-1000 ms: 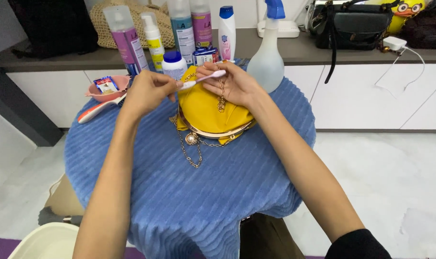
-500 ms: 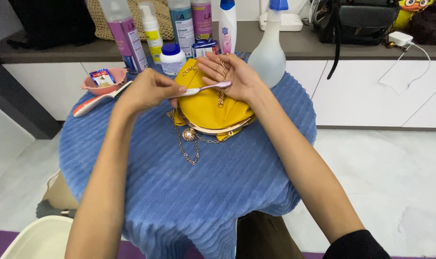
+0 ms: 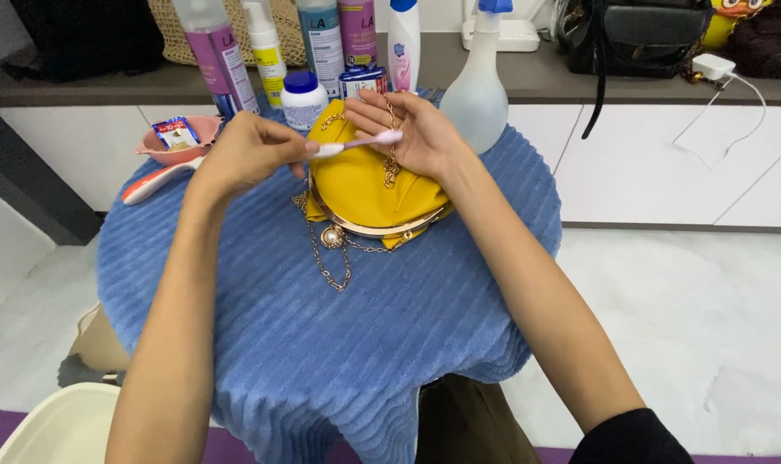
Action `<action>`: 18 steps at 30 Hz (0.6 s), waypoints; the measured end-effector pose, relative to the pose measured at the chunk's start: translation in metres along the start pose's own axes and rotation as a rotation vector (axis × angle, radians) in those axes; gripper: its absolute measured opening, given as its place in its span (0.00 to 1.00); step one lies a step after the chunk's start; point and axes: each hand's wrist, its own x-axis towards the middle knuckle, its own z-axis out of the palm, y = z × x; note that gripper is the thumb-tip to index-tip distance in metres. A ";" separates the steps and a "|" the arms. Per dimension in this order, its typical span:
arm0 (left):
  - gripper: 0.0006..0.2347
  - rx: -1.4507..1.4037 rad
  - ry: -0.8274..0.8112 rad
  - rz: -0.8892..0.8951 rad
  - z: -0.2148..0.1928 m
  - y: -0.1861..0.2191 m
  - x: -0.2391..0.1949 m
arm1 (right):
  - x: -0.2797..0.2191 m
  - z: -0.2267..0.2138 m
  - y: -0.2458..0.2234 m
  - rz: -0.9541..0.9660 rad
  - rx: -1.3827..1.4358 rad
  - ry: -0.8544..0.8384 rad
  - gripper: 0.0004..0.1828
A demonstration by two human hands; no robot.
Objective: The person is cleaning a yellow clutch bag by spraying it with a cleaning solution and then using a toothbrush to scrub the leather surface and the metal chain strap.
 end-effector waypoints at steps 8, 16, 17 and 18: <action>0.05 0.104 0.038 -0.010 0.006 0.010 0.003 | 0.003 -0.004 0.000 0.024 0.068 0.028 0.21; 0.05 0.101 0.113 0.045 0.005 0.001 0.008 | 0.001 -0.002 0.000 0.006 0.069 0.011 0.21; 0.05 0.116 0.082 0.030 0.004 0.007 0.002 | 0.001 -0.002 -0.001 0.010 0.065 -0.002 0.21; 0.06 0.131 0.050 0.015 0.004 0.013 -0.004 | 0.001 -0.002 -0.001 0.015 0.061 -0.014 0.21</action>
